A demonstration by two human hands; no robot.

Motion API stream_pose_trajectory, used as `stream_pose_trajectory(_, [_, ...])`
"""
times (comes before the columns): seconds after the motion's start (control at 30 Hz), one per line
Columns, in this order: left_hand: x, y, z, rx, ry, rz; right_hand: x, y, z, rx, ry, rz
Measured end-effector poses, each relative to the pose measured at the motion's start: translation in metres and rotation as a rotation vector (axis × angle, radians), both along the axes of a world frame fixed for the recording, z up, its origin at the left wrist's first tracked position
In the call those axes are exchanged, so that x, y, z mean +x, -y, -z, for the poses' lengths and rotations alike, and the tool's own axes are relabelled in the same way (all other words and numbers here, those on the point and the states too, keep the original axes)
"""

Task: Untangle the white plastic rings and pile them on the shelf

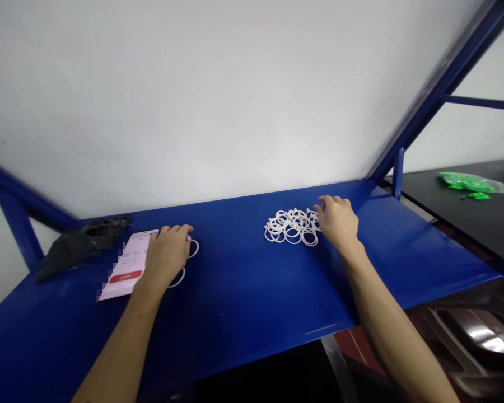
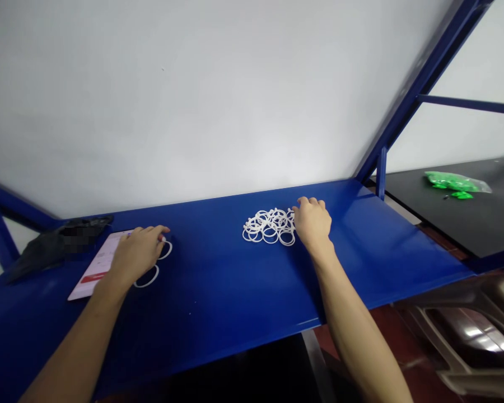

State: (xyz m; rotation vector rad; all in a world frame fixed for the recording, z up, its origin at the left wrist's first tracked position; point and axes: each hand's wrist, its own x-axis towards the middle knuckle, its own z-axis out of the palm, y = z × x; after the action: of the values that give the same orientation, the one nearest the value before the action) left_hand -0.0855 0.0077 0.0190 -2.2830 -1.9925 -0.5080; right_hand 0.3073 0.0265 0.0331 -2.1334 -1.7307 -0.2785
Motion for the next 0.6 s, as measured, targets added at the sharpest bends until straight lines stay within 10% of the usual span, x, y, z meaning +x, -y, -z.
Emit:
stream_pose_trajectory(0.13, [0.031,0.005,-0.008,0.036,-0.003,-0.005,-0.019,0.002,0.008,0.15,-0.095,-0.291])
stream_pose_trajectory(0.33, [0.07,0.018,0.004,0.157,0.217,0.261,-0.081,0.026,0.029,-0.036,-0.32,-0.932])
stream_pose_trajectory(0.6, [0.076,0.018,0.027,0.006,0.366,0.379,-0.106,0.036,0.034,-0.065,-0.613,-0.938])
